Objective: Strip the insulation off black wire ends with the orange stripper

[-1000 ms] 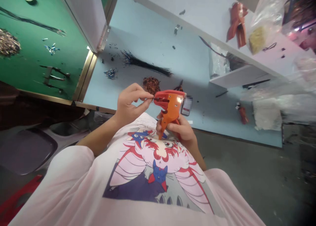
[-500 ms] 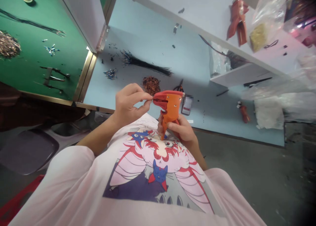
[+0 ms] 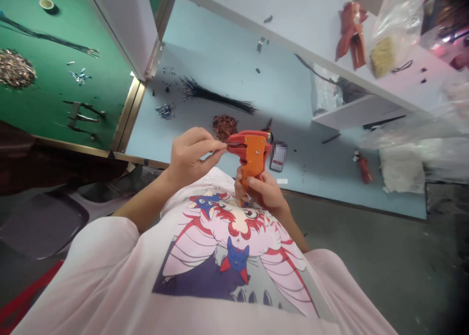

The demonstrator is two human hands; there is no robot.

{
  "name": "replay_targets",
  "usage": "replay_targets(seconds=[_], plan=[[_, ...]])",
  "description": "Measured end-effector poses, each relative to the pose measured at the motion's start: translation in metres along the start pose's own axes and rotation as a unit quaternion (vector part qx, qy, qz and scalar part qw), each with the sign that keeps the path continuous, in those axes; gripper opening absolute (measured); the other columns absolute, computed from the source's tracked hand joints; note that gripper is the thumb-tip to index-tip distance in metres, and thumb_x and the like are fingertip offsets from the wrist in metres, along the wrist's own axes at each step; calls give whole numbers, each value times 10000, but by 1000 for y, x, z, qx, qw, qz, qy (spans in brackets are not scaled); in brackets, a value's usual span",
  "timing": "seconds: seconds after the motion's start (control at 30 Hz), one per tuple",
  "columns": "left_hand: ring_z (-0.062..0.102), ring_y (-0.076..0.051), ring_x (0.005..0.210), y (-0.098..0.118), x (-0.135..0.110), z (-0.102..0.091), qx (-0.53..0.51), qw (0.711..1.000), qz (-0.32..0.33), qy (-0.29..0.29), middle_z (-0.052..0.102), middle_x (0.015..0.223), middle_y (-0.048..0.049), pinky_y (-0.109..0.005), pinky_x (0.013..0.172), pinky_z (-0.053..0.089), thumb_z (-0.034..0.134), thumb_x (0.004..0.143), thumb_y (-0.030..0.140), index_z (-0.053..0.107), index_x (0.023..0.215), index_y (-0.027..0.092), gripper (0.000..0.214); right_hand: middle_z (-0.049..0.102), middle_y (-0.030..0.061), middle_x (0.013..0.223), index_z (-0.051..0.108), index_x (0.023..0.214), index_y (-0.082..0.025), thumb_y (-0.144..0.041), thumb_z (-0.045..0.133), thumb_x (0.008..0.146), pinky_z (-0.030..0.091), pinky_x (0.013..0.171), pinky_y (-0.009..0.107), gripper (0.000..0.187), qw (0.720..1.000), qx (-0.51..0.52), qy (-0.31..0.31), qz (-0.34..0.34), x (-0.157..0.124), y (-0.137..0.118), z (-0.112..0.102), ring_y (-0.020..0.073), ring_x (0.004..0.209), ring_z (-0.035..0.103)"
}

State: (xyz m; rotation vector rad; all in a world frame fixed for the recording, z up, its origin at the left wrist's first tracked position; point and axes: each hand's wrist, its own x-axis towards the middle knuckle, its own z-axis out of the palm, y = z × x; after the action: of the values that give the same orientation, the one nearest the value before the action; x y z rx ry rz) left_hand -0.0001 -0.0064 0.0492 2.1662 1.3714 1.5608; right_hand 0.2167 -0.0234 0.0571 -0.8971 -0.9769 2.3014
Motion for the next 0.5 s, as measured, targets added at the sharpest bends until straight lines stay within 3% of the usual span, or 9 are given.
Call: replay_targets(seconds=[0.13,0.5], plan=[[550,-94,638,2,1,-2,-15,1000,-22,0,630,704,-4,-217,568,434,666,778,222,675,817,203,44,558,22,769,546,987,-160,-416,715,727,511,578,319,402,999,-4,-32,18,-3,-3,-2,142,619,564],[520,-82,612,1,0,-6,-70,993,-90,11,622,701,-4,-206,531,414,663,771,201,688,800,201,38,575,45,813,551,1022,-150,-385,713,733,481,609,301,406,998,-13,-65,-15,-4,-4,-5,160,697,563]])
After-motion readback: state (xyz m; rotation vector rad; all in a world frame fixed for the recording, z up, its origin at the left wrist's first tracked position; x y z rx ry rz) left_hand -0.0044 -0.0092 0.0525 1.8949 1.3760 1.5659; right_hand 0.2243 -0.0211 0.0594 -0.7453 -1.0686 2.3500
